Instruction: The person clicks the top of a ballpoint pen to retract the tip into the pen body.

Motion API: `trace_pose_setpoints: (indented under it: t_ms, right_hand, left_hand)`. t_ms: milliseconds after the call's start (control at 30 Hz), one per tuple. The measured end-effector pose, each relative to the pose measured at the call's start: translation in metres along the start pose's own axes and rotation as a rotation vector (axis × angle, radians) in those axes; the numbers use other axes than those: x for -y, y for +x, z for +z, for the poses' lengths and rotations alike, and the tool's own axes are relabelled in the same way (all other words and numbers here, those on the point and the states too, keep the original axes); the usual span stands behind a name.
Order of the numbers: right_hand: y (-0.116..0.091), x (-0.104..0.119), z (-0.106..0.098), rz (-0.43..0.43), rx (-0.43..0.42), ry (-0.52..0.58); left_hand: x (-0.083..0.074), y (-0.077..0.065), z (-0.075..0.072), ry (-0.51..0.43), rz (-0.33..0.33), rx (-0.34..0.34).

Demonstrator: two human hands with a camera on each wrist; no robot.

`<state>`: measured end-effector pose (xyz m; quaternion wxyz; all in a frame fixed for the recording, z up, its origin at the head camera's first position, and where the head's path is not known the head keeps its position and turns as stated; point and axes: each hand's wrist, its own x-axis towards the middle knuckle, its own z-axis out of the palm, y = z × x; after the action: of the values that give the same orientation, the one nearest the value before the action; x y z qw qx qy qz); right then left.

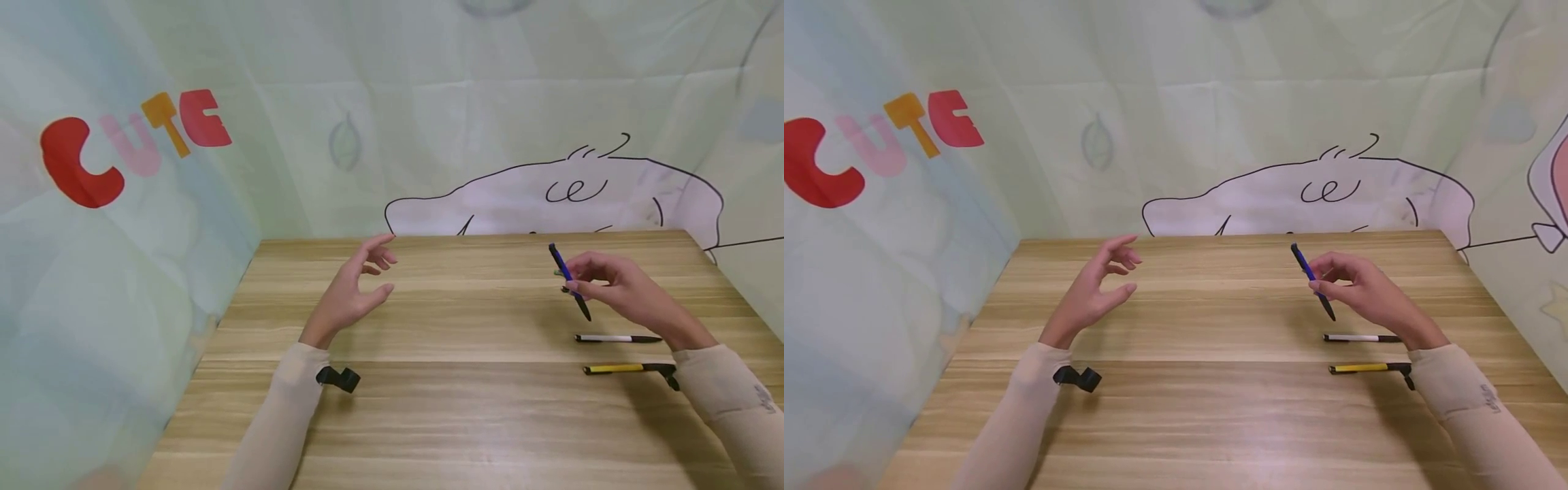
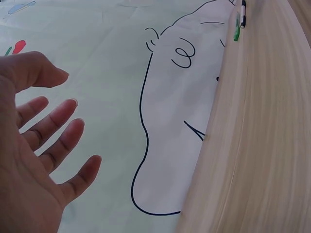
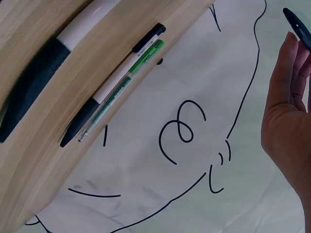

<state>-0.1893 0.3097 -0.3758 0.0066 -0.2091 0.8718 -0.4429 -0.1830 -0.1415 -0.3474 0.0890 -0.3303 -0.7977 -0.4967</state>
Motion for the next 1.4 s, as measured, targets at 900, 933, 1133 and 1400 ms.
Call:
trace_pose_setpoints:
  t_ms: [900, 933, 1133, 1400]
  right_hand:
    - [-0.009, -0.039, -0.027, -0.013, 0.085, -0.147]
    - [-0.009, -0.040, -0.028, -0.014, 0.090, -0.156]
    - [-0.011, -0.046, -0.035, -0.028, 0.116, -0.196]
    - [-0.014, -0.060, -0.043, -0.046, 0.139, -0.172]
  left_hand:
    - [0.046, -0.019, -0.011, -0.003, -0.018, -0.015]
    - [0.046, -0.019, -0.012, -0.001, -0.020, -0.014]
    - [0.046, -0.016, -0.015, 0.015, -0.016, -0.010]
    - [0.048, -0.017, -0.019, 0.029, -0.017, -0.001]
